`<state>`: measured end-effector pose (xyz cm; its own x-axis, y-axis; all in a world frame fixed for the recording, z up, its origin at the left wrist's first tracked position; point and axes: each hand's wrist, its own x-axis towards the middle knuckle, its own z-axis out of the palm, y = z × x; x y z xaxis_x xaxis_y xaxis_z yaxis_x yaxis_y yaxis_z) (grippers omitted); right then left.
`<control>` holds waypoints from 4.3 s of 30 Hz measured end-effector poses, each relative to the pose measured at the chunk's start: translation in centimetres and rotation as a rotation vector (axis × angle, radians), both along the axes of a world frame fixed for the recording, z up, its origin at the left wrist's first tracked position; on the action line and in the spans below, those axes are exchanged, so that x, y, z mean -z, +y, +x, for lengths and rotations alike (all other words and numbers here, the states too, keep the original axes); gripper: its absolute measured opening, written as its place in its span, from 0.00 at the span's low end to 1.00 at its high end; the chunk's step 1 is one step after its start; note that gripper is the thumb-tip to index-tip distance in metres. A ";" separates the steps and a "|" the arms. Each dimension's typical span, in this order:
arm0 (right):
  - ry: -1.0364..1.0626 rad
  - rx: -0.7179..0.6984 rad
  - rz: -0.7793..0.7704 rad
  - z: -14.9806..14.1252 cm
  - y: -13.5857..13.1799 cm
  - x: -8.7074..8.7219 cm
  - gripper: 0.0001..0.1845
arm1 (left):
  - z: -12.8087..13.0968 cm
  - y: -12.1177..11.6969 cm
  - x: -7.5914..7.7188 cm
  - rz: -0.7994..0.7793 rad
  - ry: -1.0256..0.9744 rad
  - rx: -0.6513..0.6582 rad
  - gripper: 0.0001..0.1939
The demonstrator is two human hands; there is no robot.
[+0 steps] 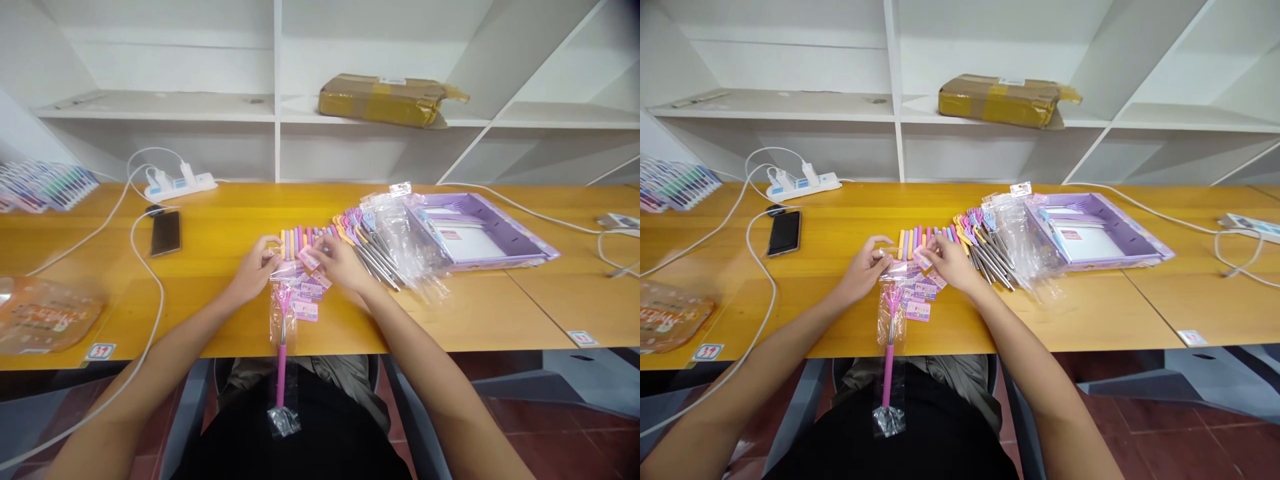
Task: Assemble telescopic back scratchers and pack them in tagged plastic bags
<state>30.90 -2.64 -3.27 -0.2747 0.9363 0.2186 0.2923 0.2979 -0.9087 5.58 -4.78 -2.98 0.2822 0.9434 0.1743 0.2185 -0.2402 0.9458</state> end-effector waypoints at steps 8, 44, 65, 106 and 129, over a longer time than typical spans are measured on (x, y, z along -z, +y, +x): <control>0.448 -0.180 0.003 -1.2 -0.9 -1.0 0.22 | -0.1 0.3 0.4 0.034 0.057 0.094 0.10; -0.030 -0.309 0.349 -0.5 -1.8 -1.4 0.10 | 0.5 0.2 -0.2 -0.528 -0.503 0.177 0.13; -0.031 -0.238 0.269 -0.4 -2.0 -1.8 0.14 | 0.7 -0.2 -0.9 -0.467 -0.482 0.200 0.11; 0.105 -0.305 0.029 -0.8 -2.1 -1.0 0.07 | 1.3 -0.6 1.9 -0.274 -0.073 0.354 0.25; -0.048 -0.378 0.058 -0.5 -1.8 -0.9 0.10 | 0.9 -0.5 0.7 -0.319 -0.094 0.442 0.19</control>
<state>30.36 -4.48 -2.34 -0.6092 0.7536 0.2467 0.1935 0.4430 -0.8754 6.53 -5.25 -3.71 0.6602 0.7490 -0.0570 0.0733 0.0114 0.9972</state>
